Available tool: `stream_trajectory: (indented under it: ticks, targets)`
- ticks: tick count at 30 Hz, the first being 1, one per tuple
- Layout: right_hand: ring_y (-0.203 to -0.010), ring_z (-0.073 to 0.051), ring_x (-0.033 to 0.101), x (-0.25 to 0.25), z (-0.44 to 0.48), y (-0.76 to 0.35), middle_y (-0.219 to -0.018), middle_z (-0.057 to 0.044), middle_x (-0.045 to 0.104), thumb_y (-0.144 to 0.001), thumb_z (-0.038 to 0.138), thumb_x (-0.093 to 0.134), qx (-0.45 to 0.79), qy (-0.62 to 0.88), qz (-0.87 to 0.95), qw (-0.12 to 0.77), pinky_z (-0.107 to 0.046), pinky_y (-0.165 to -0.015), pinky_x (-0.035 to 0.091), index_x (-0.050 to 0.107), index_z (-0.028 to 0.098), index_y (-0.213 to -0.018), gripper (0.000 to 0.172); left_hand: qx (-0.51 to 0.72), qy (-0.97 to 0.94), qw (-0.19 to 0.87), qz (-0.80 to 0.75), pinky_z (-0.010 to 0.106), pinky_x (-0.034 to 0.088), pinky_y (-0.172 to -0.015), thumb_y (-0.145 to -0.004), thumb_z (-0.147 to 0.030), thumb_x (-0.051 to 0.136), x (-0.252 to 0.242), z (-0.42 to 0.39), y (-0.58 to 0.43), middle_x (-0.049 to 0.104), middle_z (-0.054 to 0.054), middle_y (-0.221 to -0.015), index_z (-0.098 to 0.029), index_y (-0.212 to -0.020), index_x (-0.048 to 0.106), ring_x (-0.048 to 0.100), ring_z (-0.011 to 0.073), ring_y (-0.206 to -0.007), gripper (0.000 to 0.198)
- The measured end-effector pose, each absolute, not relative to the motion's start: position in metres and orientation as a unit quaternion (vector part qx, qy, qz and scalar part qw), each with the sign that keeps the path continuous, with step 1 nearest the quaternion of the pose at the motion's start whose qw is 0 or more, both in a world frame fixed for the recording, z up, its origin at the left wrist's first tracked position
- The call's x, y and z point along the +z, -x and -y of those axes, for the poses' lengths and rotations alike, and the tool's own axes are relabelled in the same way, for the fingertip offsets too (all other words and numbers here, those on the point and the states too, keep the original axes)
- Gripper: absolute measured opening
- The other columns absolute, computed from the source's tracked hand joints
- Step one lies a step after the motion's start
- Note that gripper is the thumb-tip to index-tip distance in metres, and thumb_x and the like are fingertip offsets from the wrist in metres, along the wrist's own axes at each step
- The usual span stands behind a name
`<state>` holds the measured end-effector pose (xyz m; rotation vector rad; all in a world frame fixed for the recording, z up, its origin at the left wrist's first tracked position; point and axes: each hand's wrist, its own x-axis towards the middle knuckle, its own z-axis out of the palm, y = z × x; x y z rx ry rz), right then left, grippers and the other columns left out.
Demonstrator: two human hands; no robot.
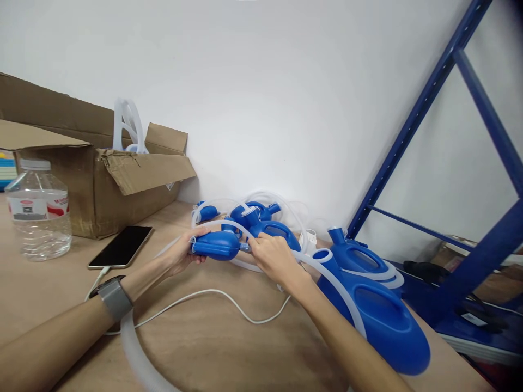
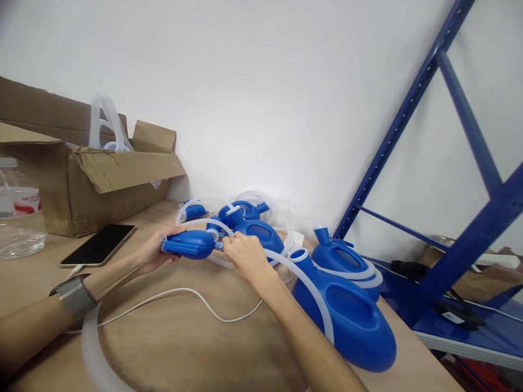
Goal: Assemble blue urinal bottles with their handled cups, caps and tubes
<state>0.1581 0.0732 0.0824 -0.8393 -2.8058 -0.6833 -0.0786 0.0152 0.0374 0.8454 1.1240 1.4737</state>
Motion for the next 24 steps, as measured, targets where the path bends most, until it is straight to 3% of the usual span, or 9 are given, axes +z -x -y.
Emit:
stream_trajectory:
  ticks: [5, 8, 12, 15, 18, 21, 24]
  targets:
    - [-0.093, -0.026, 0.066, 0.078, -0.085, -0.161, -0.097, -0.011, 0.075, -0.104, 0.022, 0.050, -0.211, 0.283, 0.930, 0.104, -0.031, -0.065, 0.042, 0.067, 0.017, -0.107, 0.018, 0.623, -0.357, 0.526, -0.455, 0.022, 0.044, -0.035, -0.087, -0.038, 0.066, 0.040, -0.016, 0.078, 0.066, 0.008, -0.058, -0.008, -0.108, 0.074, 0.054, 0.0146, -0.041, 0.038]
    - [-0.105, -0.029, 0.063, 0.080, -0.090, -0.164, -0.107, -0.012, 0.074, -0.102, 0.024, 0.057, -0.197, 0.273, 0.931, 0.142, -0.038, -0.084, 0.048, 0.067, 0.017, -0.112, 0.016, 0.628, -0.356, 0.527, -0.449, 0.021, 0.043, -0.034, -0.087, -0.038, 0.065, 0.039, -0.016, 0.076, 0.067, 0.009, -0.059, -0.007, -0.106, 0.075, 0.054, 0.0144, -0.040, 0.037]
    - [-0.124, -0.030, 0.054, 0.090, -0.086, -0.169, -0.133, -0.014, 0.064, -0.098, 0.025, 0.063, -0.148, 0.182, 0.943, 0.236, -0.047, -0.101, 0.046, 0.063, 0.020, -0.127, 0.029, 0.643, -0.339, 0.526, -0.441, 0.021, 0.044, -0.036, -0.088, -0.036, 0.064, 0.035, -0.019, 0.077, 0.067, 0.008, -0.058, -0.009, -0.097, 0.075, 0.056, 0.0151, -0.043, 0.031]
    - [-0.102, -0.025, 0.062, 0.098, -0.079, -0.172, -0.107, -0.011, 0.072, -0.100, 0.036, 0.061, -0.045, 0.114, 0.952, 0.282, -0.040, -0.091, 0.051, 0.069, 0.020, -0.105, 0.019, 0.655, -0.316, 0.536, -0.430, 0.020, 0.045, -0.038, -0.089, -0.037, 0.064, 0.035, -0.020, 0.080, 0.066, 0.005, -0.056, -0.011, -0.093, 0.073, 0.056, 0.0146, -0.043, 0.027]
    - [-0.076, -0.019, 0.065, 0.100, -0.076, -0.173, -0.083, -0.004, 0.073, -0.097, 0.050, 0.062, 0.086, 0.150, 0.965, 0.195, -0.031, -0.072, 0.050, 0.071, 0.021, -0.087, 0.031, 0.676, -0.284, 0.535, -0.420, 0.020, 0.048, -0.040, -0.089, -0.034, 0.065, 0.037, -0.021, 0.083, 0.066, 0.004, -0.058, -0.012, -0.093, 0.070, 0.057, 0.0138, -0.043, 0.023]
    - [-0.080, -0.021, 0.069, 0.090, -0.082, -0.171, -0.089, -0.004, 0.075, -0.098, 0.056, 0.057, 0.148, 0.256, 0.946, 0.135, -0.031, -0.072, 0.049, 0.072, 0.022, -0.107, 0.038, 0.681, -0.277, 0.533, -0.419, 0.020, 0.050, -0.042, -0.090, -0.032, 0.064, 0.039, -0.021, 0.086, 0.067, 0.004, -0.061, -0.013, -0.095, 0.068, 0.058, 0.0135, -0.044, 0.020]
    - [-0.090, -0.022, 0.070, 0.075, -0.094, -0.166, -0.105, -0.008, 0.075, -0.107, 0.050, 0.038, 0.232, 0.311, 0.901, 0.196, -0.032, -0.076, 0.051, 0.062, 0.020, -0.127, 0.043, 0.674, -0.304, 0.528, -0.418, 0.021, 0.051, -0.042, -0.091, -0.032, 0.062, 0.037, -0.022, 0.086, 0.065, 0.004, -0.057, -0.012, -0.093, 0.068, 0.058, 0.0139, -0.043, 0.021]
